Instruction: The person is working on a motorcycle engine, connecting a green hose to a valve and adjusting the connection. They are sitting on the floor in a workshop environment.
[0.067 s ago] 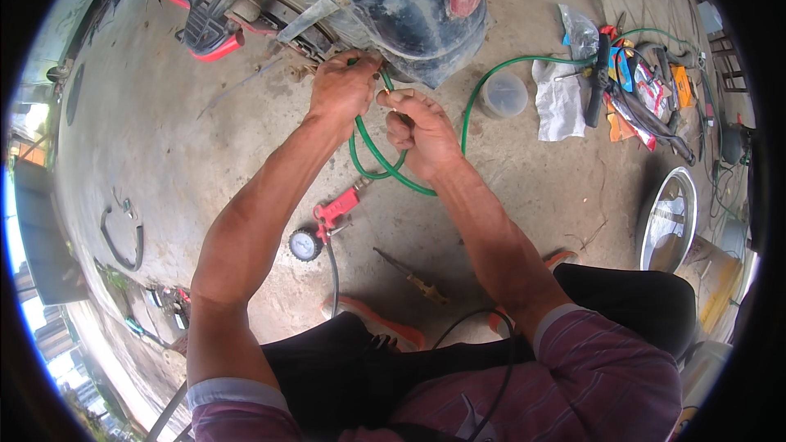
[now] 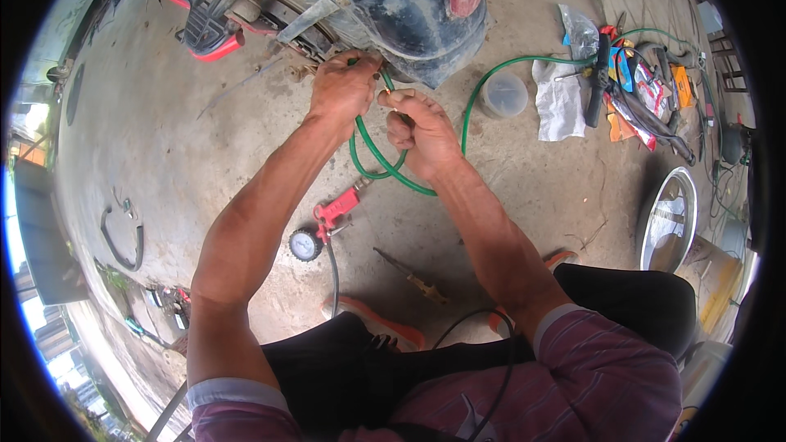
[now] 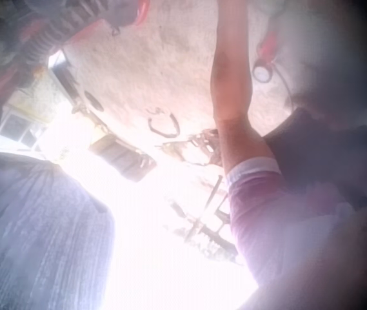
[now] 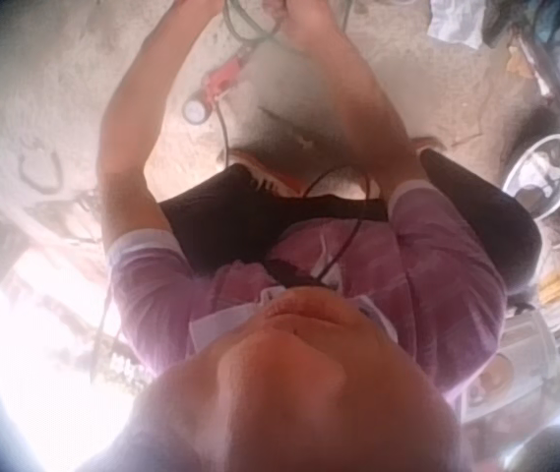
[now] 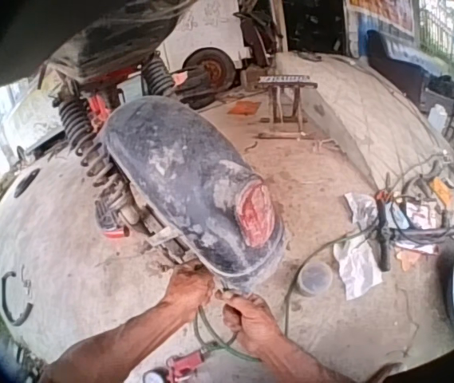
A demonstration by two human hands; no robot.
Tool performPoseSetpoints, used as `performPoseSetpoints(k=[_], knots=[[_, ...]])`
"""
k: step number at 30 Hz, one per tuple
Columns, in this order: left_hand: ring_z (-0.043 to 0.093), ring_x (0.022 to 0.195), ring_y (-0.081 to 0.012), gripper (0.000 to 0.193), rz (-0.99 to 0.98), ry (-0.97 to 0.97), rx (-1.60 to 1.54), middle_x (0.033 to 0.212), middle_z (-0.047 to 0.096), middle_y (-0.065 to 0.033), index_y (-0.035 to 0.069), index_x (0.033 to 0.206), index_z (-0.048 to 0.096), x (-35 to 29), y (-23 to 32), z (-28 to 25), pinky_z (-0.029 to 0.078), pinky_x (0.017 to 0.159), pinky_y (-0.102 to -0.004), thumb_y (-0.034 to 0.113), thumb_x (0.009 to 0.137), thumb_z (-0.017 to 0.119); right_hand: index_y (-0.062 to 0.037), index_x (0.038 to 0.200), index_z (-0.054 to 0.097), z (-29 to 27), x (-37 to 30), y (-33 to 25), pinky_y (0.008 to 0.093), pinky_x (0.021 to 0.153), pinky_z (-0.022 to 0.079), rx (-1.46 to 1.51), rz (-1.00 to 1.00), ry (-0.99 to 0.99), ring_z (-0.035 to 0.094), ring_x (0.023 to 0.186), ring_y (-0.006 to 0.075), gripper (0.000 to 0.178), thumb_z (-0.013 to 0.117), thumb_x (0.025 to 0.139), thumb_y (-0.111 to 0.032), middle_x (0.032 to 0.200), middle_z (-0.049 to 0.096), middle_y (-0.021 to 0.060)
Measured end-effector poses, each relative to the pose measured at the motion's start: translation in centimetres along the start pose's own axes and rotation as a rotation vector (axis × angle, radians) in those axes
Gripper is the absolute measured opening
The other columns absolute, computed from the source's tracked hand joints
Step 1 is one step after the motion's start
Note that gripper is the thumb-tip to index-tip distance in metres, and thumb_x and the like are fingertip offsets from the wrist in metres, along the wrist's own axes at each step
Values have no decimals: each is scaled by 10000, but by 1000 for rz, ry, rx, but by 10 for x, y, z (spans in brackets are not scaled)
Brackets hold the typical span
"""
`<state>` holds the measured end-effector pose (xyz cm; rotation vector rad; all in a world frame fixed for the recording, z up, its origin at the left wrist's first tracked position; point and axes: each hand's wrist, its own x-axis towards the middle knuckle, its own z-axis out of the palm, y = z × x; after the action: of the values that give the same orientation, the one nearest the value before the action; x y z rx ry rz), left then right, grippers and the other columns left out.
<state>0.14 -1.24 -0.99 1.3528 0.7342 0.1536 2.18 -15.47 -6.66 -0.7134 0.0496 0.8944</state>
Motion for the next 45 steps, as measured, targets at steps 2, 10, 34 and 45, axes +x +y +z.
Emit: performPoseSetpoints(k=[2, 10, 34, 45], knots=[[415, 450, -80, 159, -7, 4, -4, 589, 499, 7, -1, 931, 623, 1, -1, 0, 280, 385, -257, 156, 923, 642, -69, 941, 644, -2, 1, 2, 237, 481, 247, -15, -19, -6, 358, 530, 45, 97, 658, 914, -161, 769, 579, -21], [422, 451, -80, 164, 6, 19, -45, 606, 520, 5, -8, 948, 634, 1, -3, 2, 294, 389, -259, 150, 911, 656, -81, 881, 687, 10, -1, 8, 251, 482, 212, -75, -135, 63, 316, 493, 50, 105, 675, 903, -183, 587, 431, -69], [386, 443, -75, 155, -42, -23, -28, 581, 489, 15, 14, 925, 633, 2, -1, -3, 267, 388, -252, 169, 935, 641, -64, 920, 665, 3, 6, 9, 240, 492, 247, -35, -92, 9, 360, 521, 55, 121, 667, 915, -184, 658, 504, -50], [452, 485, -88, 286, -9, -12, 117, 625, 553, -27, -41, 1078, 631, -4, -5, -5, 324, 422, -263, 223, 970, 611, -85, 930, 632, 8, 6, 7, 223, 495, 277, 24, -56, 50, 385, 563, 43, 90, 671, 904, -161, 894, 641, -17]])
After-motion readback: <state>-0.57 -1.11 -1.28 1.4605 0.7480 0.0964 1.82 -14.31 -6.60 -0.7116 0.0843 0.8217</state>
